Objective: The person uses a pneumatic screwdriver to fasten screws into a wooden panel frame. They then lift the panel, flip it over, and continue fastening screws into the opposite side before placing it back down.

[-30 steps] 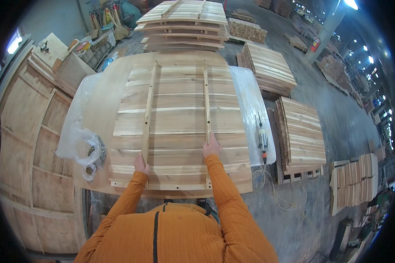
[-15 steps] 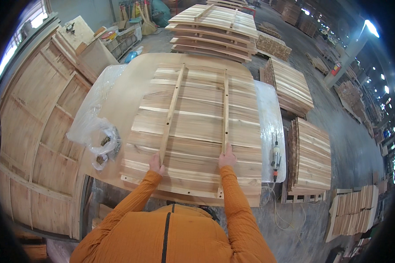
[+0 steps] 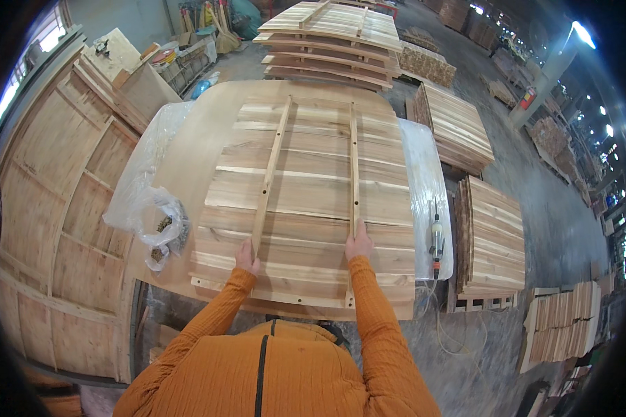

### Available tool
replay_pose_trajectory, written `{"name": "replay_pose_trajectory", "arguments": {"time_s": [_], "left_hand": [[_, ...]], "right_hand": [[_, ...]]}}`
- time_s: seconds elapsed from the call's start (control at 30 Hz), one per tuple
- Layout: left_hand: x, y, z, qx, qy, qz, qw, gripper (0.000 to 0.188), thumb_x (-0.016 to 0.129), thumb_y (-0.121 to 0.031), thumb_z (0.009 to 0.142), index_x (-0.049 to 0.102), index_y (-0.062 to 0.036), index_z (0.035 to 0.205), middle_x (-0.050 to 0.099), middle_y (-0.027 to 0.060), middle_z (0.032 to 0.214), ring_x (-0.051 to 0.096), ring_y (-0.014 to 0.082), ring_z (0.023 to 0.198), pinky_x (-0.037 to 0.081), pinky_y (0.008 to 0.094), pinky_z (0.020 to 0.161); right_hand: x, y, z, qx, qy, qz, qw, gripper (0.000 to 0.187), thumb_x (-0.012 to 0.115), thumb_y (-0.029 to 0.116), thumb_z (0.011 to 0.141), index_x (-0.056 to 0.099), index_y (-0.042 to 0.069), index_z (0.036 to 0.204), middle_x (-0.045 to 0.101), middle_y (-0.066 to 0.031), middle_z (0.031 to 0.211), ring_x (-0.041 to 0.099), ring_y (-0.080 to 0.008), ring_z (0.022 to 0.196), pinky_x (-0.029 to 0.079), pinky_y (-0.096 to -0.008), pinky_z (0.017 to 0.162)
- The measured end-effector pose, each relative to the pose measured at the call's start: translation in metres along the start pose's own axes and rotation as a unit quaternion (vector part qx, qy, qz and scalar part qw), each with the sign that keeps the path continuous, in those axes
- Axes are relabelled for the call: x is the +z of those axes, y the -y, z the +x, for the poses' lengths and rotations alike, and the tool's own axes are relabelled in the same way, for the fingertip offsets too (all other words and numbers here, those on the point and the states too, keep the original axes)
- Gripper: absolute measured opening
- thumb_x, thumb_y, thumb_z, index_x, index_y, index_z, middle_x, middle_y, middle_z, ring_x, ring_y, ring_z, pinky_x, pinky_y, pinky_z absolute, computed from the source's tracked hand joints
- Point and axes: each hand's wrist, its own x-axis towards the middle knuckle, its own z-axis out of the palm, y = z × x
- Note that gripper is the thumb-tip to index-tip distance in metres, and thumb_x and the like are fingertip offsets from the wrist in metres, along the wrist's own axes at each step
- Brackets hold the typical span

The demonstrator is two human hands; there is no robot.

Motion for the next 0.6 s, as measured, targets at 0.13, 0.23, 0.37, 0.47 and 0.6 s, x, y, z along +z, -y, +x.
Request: {"name": "replay_pose_trajectory", "arguments": {"time_s": [0.13,0.23,0.37,0.47,0.6], "left_hand": [[-0.009,0.009,-0.003,0.000,0.007,0.018,1.000,0.070,0.053,-0.007,0.063,0.031,-0.0010,0.129,0.043,0.0261,0.116,0.043,0.0405,0.102,0.036,0.0465,0.089],[-0.014,0.008,0.001,-0.018,-0.009,-0.012,1.000,0.067,0.055,-0.010,0.065,0.032,-0.0013,0.128,0.045,0.0239,0.113,0.045,0.0369,0.101,0.037,0.0443,0.088],[-0.055,0.023,0.038,-0.066,-0.093,-0.093,0.989,0.048,0.059,-0.014,0.070,0.049,-0.0026,0.115,0.053,0.0171,0.103,0.052,0.0263,0.091,0.043,0.0360,0.078],[-0.134,0.078,0.078,-0.109,-0.231,-0.118,0.960,0.027,0.057,-0.012,0.073,0.061,-0.0044,0.098,0.060,0.0104,0.090,0.056,0.0175,0.076,0.046,0.0285,0.068],[-0.243,0.166,0.107,-0.242,-0.216,0.012,0.946,0.026,0.060,-0.015,0.072,0.061,-0.0031,0.095,0.062,0.0150,0.090,0.060,0.0242,0.083,0.047,0.0325,0.074]], "right_hand": [[0.004,0.016,-0.001,0.030,0.055,-0.006,0.998,0.053,0.053,0.013,0.076,0.038,0.011,0.127,0.057,-0.0210,0.095,0.055,-0.0376,0.086,0.041,-0.0439,0.081],[0.004,0.017,0.005,0.012,0.074,-0.004,0.997,0.053,0.053,0.010,0.076,0.037,0.003,0.127,0.048,-0.0230,0.118,0.050,-0.0359,0.104,0.040,-0.0402,0.088],[-0.009,-0.017,-0.002,-0.021,-0.001,0.110,0.994,0.050,0.054,0.012,0.079,0.038,-0.001,0.125,0.045,-0.0196,0.123,0.046,-0.0284,0.111,0.036,-0.0343,0.093],[-0.030,-0.028,-0.022,0.104,-0.022,0.267,0.958,0.047,0.052,0.014,0.084,0.037,-0.004,0.124,0.046,-0.0196,0.122,0.046,-0.0258,0.111,0.038,-0.0334,0.091],[-0.057,-0.045,-0.058,0.162,-0.068,0.329,0.928,0.034,0.048,0.011,0.086,0.043,0.000,0.118,0.057,-0.0127,0.098,0.057,-0.0176,0.085,0.046,-0.0272,0.075]]}}
